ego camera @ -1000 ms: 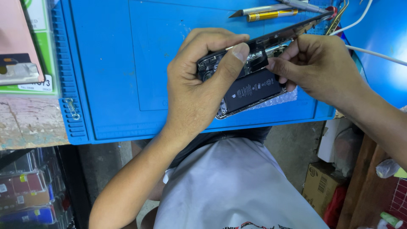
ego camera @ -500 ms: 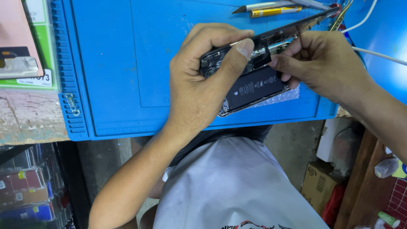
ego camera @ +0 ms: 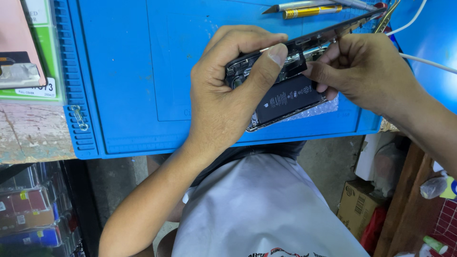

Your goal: The person uses a screwdriver to remove screws from a disassembled mobile phone, then reaches for other items on the desk, and continues working on the phone's internal components while holding the screen open.

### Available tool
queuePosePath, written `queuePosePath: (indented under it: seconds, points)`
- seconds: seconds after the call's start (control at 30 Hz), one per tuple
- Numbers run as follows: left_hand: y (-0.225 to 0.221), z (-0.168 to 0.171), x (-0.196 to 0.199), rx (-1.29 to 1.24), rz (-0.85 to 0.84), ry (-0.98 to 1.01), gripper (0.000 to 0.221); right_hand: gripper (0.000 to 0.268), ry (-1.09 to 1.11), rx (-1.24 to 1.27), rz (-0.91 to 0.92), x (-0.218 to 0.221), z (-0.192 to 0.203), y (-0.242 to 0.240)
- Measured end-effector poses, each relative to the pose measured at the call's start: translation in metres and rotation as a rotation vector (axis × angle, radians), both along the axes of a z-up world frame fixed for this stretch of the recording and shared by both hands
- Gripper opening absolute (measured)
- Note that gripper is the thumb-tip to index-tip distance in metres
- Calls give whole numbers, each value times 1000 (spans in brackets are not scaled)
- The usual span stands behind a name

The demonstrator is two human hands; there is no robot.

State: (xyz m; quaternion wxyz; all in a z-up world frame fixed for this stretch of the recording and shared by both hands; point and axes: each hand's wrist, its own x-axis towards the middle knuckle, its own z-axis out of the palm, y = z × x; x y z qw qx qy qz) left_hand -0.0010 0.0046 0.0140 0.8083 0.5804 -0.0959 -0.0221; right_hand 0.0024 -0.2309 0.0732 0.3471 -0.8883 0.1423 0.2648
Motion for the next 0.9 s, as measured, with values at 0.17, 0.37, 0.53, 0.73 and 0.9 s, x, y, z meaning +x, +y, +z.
queuePosePath:
  seconds: [0.17, 0.37, 0.53, 0.73, 0.9]
  points:
    - [-1, -1, 0, -6, 3, -7, 7, 20, 10, -49, 24, -1, 0, 0]
    - [-1, -1, 1, -20, 3, -14, 7, 19, -10, 32, -4, -2, -1, -2]
    - [0, -5, -3, -27, 11, -16, 7, 18, -42, 72, -15, -5, -4, -4]
    - [0, -4, -3, -29, 12, -15, 8, 20, -38, 42, -8, -4, -3, -3]
    - [0, -2, -1, -24, 8, -14, 8, 19, -27, 66, 9, -3, -2, -3]
